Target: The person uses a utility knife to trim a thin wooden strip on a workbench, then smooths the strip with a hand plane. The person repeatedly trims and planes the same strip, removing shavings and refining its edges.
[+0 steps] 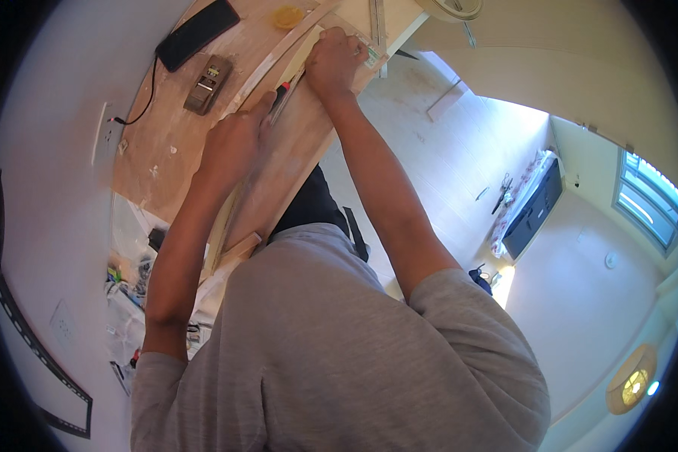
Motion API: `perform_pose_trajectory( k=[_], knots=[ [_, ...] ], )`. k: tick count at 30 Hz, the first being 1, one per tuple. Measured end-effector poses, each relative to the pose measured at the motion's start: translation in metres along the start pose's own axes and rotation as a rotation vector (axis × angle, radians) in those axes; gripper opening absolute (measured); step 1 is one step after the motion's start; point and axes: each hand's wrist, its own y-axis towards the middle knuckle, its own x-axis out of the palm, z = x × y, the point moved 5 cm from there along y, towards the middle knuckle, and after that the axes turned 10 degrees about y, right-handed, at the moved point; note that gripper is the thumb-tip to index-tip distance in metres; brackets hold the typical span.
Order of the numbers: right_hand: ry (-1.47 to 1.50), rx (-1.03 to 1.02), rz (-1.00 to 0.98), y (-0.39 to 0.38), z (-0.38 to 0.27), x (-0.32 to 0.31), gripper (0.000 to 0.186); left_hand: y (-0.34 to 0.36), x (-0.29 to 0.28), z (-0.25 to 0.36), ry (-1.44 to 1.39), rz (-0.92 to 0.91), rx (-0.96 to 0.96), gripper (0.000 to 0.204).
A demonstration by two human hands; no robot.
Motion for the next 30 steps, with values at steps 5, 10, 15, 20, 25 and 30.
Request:
perform_pose_trajectory(
  k=[5, 10, 15, 20, 25, 30],
  knots=[
    [0.061, 0.094, -0.046, 0.004, 0.002, -0.002, 0.021, -0.012, 0.006, -0.003, 0.053, 0.065, 0.054, 0.049],
    [0.176, 0.118, -0.038, 0.012, 0.009, -0.008, 0.027, -0.004, 0.005, -0.006, 0.023, 0.203, 0.045, 0.045],
    [0.216, 0.056, 0.189, 0.015, 0.005, -0.011, 0.033, 0.022, -0.006, 0.001, -0.010, 0.218, 0.077, 0.046],
    [0.104, 0.097, 0.114, 0.015, -0.001, -0.002, 0.036, 0.029, 0.000, 0.010, 0.080, 0.080, 0.019, 0.049],
    [0.009, 0.079, 0.010, 0.017, 0.000, 0.001, 0.036, 0.023, 0.000, 0.010, 0.073, 0.076, 0.039, 0.051],
    [0.036, 0.050, 0.049, 0.015, 0.000, 0.002, 0.032, -0.001, 0.000, -0.001, 0.061, 0.006, 0.016, 0.050]
  ],
)
